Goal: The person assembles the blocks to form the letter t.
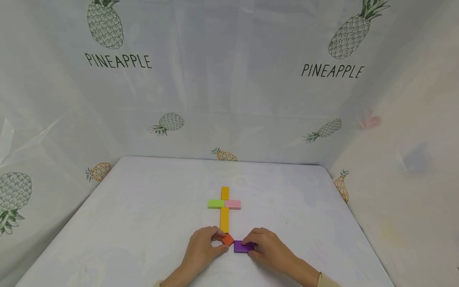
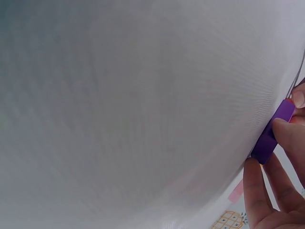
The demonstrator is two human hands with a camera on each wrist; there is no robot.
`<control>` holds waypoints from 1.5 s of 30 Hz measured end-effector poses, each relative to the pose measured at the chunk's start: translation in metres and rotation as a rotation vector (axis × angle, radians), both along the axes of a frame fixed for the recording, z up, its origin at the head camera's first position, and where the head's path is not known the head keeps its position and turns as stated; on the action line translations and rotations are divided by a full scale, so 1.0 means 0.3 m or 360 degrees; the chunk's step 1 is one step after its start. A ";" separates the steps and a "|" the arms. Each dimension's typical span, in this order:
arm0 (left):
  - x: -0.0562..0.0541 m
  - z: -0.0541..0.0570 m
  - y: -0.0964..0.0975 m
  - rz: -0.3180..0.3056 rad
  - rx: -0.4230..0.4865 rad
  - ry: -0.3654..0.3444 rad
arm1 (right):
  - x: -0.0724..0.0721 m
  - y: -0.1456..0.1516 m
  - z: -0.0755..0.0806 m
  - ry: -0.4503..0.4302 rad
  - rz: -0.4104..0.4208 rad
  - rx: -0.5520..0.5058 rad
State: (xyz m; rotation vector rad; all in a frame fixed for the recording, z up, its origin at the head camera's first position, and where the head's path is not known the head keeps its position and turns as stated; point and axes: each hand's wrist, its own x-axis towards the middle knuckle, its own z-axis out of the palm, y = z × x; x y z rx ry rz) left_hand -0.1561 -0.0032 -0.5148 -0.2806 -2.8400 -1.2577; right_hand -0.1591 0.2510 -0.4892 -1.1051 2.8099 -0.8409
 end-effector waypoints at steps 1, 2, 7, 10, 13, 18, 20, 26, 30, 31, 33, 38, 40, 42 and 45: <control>0.001 0.000 -0.001 -0.0001 0.0001 0.0006 | 0.000 0.001 -0.001 0.0009 0.0005 -0.0006; 0.001 0.001 -0.001 -0.0005 0.0000 0.0009 | 0.000 0.001 -0.002 0.0010 0.0009 -0.0012; -0.001 -0.003 0.000 0.0001 -0.0017 0.0011 | -0.002 0.004 -0.006 0.0053 0.0061 -0.0067; -0.004 -0.004 0.001 0.0001 -0.0023 0.0012 | -0.003 0.005 -0.007 0.0081 0.0085 -0.0087; -0.004 -0.005 0.004 -0.0004 -0.0024 0.0014 | -0.001 0.008 -0.007 0.0089 0.0081 -0.0069; -0.004 -0.006 0.011 0.0005 -0.0037 -0.0002 | 0.001 0.012 0.001 0.0058 0.0063 -0.0018; -0.004 -0.006 0.014 0.0009 -0.0040 0.0000 | 0.004 0.014 0.005 0.0055 0.0064 -0.0007; -0.005 -0.004 0.017 -0.0008 -0.0031 -0.0001 | 0.009 0.031 0.014 0.0042 0.0095 -0.0023; -0.005 -0.002 0.011 -0.0023 -0.0028 -0.0013 | 0.007 0.040 0.014 -0.0005 0.0105 -0.0055; -0.005 -0.001 0.010 -0.0027 -0.0027 -0.0015 | 0.007 0.043 0.014 -0.0014 0.0098 -0.0056; -0.005 0.003 0.004 -0.0045 -0.0023 -0.0020 | 0.007 0.049 0.016 -0.0039 0.0074 -0.0046; -0.012 0.021 -0.036 -0.0090 -0.0083 0.0046 | 0.004 0.071 0.027 -0.0051 0.0007 -0.0015; -0.019 0.030 -0.063 -0.0102 -0.0145 0.0104 | -0.002 0.085 0.035 -0.0027 -0.0007 -0.0020; -0.032 0.042 -0.099 -0.0108 -0.0212 0.0158 | -0.009 0.098 0.046 0.0014 -0.0017 -0.0023; -0.056 0.062 -0.164 -0.0099 -0.0303 0.0203 | -0.016 0.121 0.063 0.0086 -0.0051 0.0019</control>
